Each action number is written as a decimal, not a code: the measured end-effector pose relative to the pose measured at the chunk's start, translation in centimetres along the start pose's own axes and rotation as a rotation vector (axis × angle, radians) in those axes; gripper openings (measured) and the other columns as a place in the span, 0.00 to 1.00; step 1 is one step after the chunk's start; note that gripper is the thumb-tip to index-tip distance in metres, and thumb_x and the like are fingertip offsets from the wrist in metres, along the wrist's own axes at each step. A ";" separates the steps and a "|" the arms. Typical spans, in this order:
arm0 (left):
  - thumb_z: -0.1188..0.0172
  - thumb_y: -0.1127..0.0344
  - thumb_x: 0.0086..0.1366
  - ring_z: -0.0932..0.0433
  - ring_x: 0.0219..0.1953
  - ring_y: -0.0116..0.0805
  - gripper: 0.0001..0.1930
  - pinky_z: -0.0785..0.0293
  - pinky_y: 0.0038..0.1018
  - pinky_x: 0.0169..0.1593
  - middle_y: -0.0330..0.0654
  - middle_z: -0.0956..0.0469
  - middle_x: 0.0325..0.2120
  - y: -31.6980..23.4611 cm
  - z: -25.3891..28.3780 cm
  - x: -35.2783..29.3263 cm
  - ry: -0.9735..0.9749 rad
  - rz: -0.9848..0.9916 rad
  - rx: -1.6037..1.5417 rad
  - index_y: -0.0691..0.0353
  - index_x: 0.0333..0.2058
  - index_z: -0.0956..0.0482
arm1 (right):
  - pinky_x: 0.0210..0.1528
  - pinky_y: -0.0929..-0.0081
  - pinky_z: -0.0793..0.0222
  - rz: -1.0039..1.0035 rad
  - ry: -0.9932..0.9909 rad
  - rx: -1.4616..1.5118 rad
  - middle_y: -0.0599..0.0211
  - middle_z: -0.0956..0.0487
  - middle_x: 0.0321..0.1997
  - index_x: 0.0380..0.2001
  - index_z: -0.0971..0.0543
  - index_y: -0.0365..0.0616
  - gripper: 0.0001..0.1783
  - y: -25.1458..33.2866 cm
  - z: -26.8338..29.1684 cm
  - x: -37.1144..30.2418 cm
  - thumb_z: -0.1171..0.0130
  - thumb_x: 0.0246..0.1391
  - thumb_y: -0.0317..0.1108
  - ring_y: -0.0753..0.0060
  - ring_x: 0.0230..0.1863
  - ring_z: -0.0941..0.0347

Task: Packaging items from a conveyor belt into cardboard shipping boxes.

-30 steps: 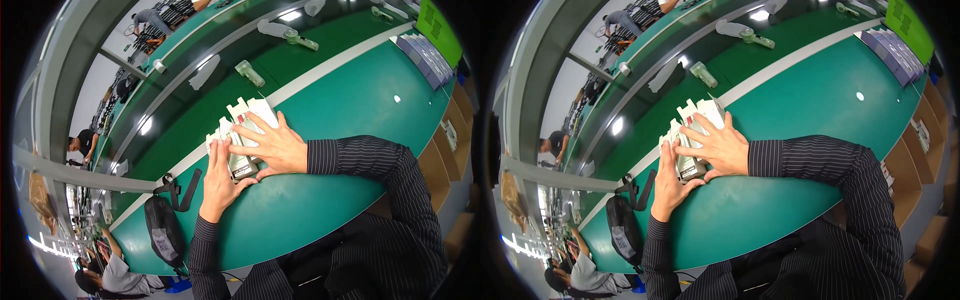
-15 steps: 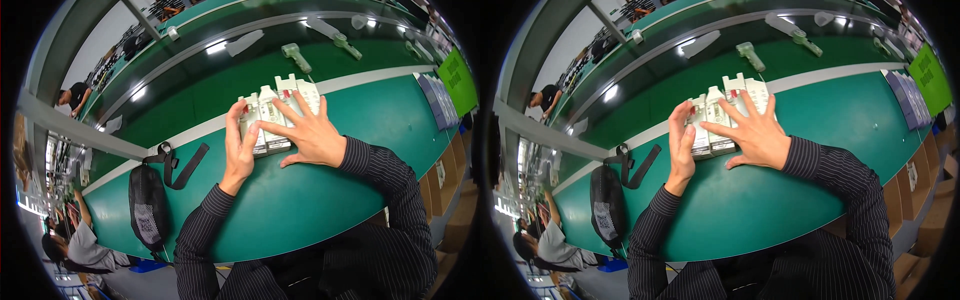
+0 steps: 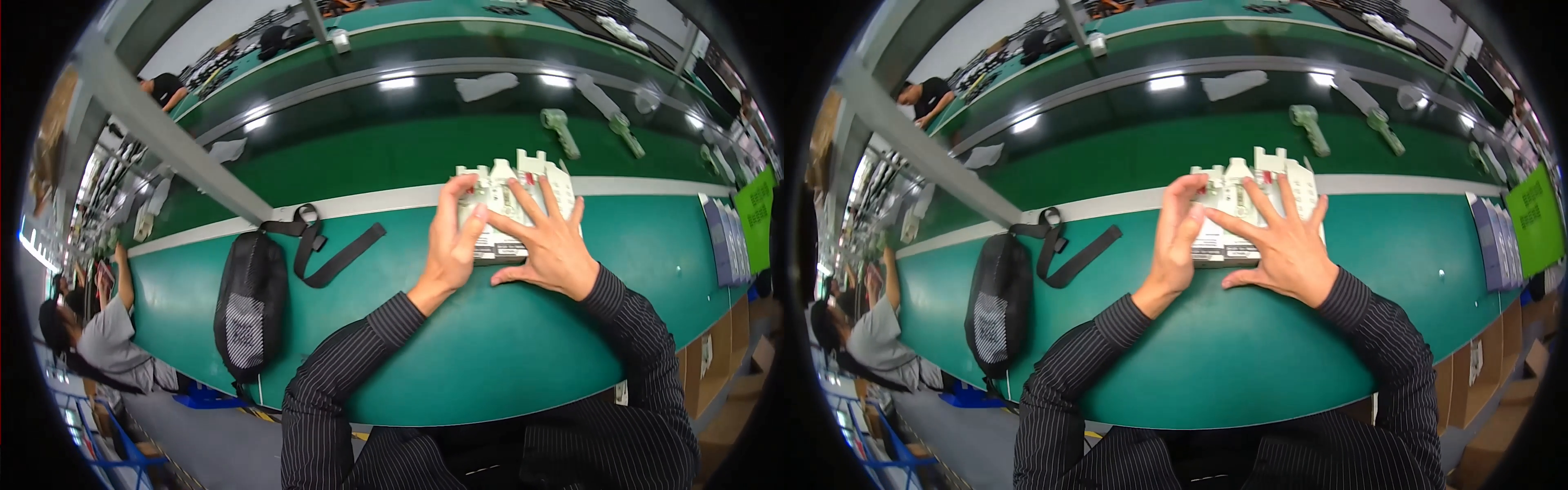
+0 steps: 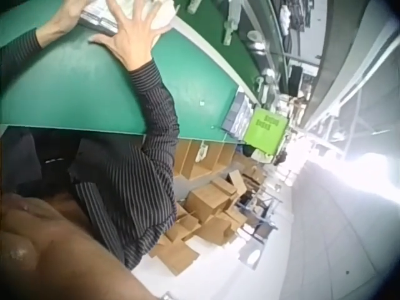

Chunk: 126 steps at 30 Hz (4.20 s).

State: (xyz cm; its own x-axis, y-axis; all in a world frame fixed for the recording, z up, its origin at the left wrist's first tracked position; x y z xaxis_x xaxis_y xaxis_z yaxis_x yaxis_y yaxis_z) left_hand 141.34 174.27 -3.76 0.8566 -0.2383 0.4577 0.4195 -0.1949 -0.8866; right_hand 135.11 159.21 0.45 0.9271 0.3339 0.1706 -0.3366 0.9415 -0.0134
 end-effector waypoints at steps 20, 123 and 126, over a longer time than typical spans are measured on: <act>0.55 0.48 0.78 0.38 0.71 0.40 0.23 0.38 0.47 0.68 0.47 0.31 0.64 1.1 4.6 0.8 -0.131 0.085 0.031 0.59 0.60 0.31 | 0.59 0.14 0.50 0.024 -0.240 -0.109 0.60 0.36 0.75 0.68 0.31 0.87 0.44 0.4 -1.3 -0.5 0.35 0.46 0.72 0.34 0.73 0.45; 0.58 0.51 0.81 0.24 0.51 0.36 0.23 0.25 0.33 0.52 0.47 0.22 0.46 5.1 10.2 0.7 -0.120 0.076 0.586 0.66 0.53 0.25 | 0.41 0.44 0.27 0.239 -0.371 -0.043 0.55 0.33 0.69 0.69 0.34 0.77 0.50 1.5 -5.4 4.2 0.31 0.41 0.70 0.39 0.66 0.36; 0.59 0.48 0.81 0.25 0.51 0.38 0.25 0.25 0.35 0.52 0.47 0.23 0.48 5.6 10.9 1.2 -0.138 0.123 0.536 0.67 0.53 0.26 | 0.38 0.48 0.26 0.246 -0.557 -0.022 0.59 0.31 0.64 0.65 0.29 0.74 0.45 0.1 -2.0 3.6 0.31 0.41 0.69 0.43 0.63 0.34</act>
State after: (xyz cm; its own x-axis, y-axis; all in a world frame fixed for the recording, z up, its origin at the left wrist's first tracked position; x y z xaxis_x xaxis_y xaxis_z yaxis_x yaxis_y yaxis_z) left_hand 148.02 183.28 -8.86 0.9251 -0.0946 0.3677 0.3769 0.3450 -0.8596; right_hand 138.73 160.57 -0.94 0.5946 0.4733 0.6499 -0.5206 0.8427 -0.1374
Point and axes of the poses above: each hand's wrist, its own x-axis towards the middle knuckle, its own z-axis out of the back of the hand, y = z × x, the point moved 5 cm from there along x, towards the middle knuckle
